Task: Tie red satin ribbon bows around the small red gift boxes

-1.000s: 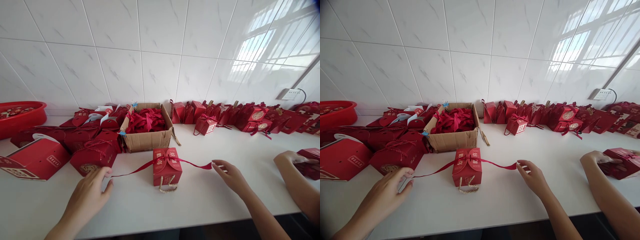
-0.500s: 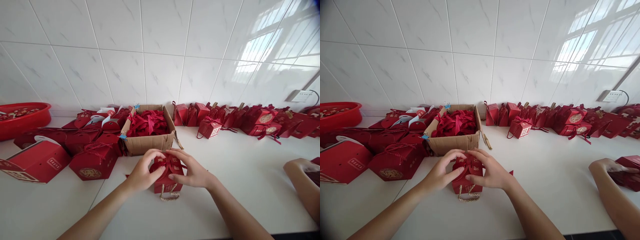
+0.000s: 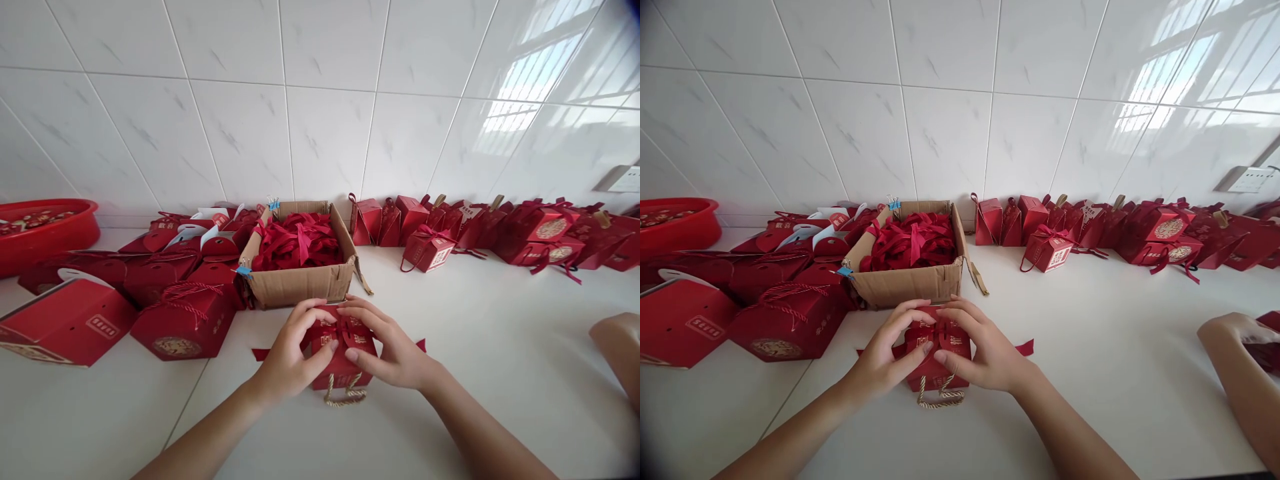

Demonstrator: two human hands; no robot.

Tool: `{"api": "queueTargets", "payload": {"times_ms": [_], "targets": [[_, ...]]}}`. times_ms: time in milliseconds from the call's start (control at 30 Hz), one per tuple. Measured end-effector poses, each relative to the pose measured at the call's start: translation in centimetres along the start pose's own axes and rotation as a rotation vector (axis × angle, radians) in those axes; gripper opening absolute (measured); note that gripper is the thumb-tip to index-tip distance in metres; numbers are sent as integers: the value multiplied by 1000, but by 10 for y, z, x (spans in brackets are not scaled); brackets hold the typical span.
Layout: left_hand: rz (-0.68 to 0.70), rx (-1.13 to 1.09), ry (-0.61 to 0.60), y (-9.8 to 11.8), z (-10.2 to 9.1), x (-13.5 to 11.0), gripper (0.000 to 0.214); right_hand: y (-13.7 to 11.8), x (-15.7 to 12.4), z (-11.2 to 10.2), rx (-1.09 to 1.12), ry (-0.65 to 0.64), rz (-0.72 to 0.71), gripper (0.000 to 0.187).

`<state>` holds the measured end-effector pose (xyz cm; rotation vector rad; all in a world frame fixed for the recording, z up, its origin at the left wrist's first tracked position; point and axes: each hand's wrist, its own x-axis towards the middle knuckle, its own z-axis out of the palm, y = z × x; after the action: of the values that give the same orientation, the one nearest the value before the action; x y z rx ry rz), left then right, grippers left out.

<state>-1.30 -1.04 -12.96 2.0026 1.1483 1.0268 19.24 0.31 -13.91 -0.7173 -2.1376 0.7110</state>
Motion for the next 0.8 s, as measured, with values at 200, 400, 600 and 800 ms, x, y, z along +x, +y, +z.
{"api": "queueTargets", "payload": {"times_ms": [200, 400, 600, 800], "targets": [[-162, -173, 9, -7, -2, -2, 34, 5, -7, -14, 76, 154, 89, 33], [-271, -425, 17, -18, -8, 3, 24, 14, -7, -27, 117, 115, 305, 26], [-357, -414, -26, -19, -13, 4, 31, 16, -7, -21, 216, 3, 403, 29], [-162, -280, -72, -9, -8, 2, 23, 10, -9, -21, 251, -57, 387, 49]]}}
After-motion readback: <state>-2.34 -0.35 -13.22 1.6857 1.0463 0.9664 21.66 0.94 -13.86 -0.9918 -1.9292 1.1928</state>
